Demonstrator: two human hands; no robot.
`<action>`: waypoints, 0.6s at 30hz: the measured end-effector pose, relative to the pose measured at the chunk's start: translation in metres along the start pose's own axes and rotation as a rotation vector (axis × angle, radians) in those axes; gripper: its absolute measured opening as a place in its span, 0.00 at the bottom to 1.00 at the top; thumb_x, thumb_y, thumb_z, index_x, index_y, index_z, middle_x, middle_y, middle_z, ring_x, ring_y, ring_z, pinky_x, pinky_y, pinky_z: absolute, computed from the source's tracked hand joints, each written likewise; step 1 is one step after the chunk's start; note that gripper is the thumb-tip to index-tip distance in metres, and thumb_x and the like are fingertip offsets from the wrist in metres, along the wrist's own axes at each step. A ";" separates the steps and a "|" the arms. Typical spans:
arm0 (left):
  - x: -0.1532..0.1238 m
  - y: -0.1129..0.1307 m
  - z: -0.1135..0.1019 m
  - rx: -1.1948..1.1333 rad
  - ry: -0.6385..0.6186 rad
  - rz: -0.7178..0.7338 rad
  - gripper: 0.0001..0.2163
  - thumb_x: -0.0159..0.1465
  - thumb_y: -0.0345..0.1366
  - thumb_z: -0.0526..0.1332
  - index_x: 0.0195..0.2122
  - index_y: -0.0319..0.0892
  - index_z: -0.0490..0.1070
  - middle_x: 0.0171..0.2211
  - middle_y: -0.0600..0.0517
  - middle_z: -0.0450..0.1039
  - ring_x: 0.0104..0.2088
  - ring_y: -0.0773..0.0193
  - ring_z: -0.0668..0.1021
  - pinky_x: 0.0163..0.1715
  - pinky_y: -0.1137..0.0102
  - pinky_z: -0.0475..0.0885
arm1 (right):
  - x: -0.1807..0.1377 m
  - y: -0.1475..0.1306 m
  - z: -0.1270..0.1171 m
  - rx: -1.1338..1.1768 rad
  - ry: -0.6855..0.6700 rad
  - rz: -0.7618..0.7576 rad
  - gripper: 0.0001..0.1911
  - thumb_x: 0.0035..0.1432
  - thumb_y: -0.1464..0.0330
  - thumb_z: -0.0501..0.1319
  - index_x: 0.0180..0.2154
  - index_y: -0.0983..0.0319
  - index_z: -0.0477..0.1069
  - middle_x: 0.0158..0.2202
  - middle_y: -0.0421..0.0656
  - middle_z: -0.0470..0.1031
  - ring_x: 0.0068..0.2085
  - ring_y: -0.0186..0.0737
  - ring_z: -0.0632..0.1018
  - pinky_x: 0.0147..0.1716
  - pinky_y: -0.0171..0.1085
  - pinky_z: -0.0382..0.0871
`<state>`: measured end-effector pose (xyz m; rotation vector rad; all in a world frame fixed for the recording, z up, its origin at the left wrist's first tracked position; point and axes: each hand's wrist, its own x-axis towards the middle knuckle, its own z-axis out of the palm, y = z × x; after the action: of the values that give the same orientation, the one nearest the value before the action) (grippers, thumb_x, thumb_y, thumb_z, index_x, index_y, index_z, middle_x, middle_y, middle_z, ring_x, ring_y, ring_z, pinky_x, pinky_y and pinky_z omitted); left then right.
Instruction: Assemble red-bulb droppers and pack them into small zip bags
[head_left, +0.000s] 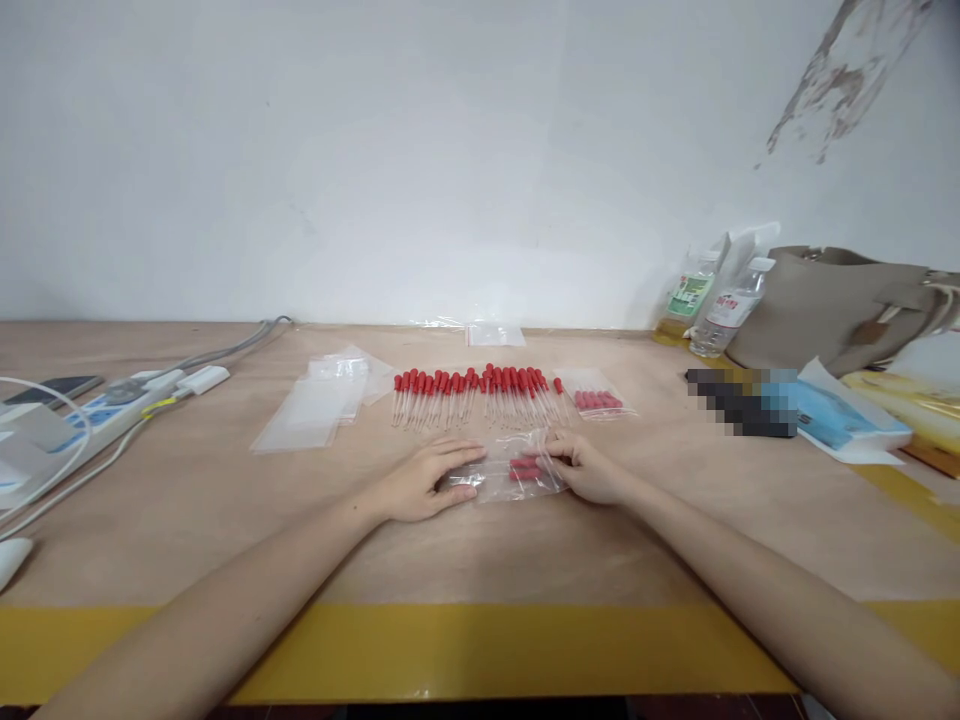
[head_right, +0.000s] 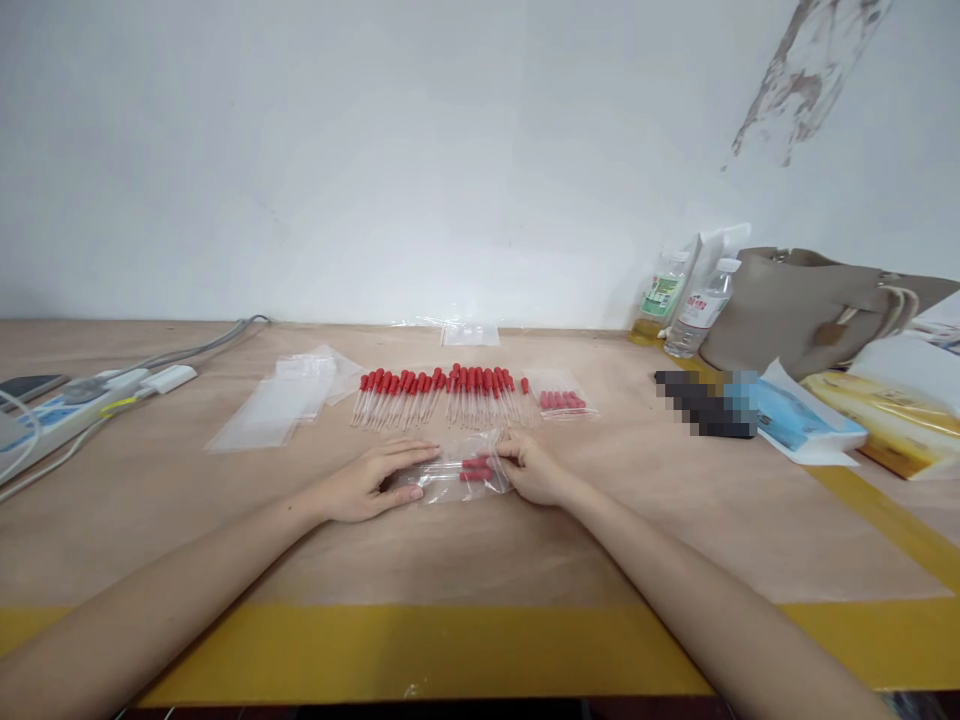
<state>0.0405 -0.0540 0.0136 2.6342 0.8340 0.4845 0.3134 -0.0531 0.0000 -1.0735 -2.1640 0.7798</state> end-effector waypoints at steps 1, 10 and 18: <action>0.000 -0.001 0.000 -0.003 -0.002 -0.002 0.22 0.61 0.45 0.54 0.56 0.45 0.59 0.56 0.47 0.60 0.57 0.58 0.62 0.56 0.58 0.56 | 0.000 0.001 -0.004 0.015 -0.027 0.015 0.15 0.56 0.62 0.52 0.36 0.61 0.75 0.33 0.43 0.72 0.35 0.36 0.72 0.35 0.35 0.64; 0.001 -0.004 0.001 -0.037 0.016 0.003 0.21 0.60 0.44 0.56 0.54 0.47 0.62 0.55 0.47 0.61 0.55 0.56 0.64 0.54 0.56 0.58 | 0.048 0.025 -0.053 -0.476 0.348 0.552 0.08 0.48 0.68 0.58 0.32 0.64 0.70 0.32 0.45 0.75 0.34 0.37 0.74 0.32 0.31 0.63; -0.001 0.001 0.000 -0.077 0.062 -0.002 0.16 0.64 0.40 0.51 0.52 0.45 0.64 0.51 0.48 0.66 0.51 0.62 0.68 0.52 0.63 0.63 | 0.096 0.038 -0.044 -0.526 0.321 0.719 0.09 0.47 0.67 0.61 0.29 0.67 0.71 0.32 0.58 0.74 0.36 0.50 0.76 0.31 0.36 0.64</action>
<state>0.0400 -0.0555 0.0136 2.5592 0.8197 0.5888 0.3152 0.0565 0.0249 -2.1453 -1.7269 0.2681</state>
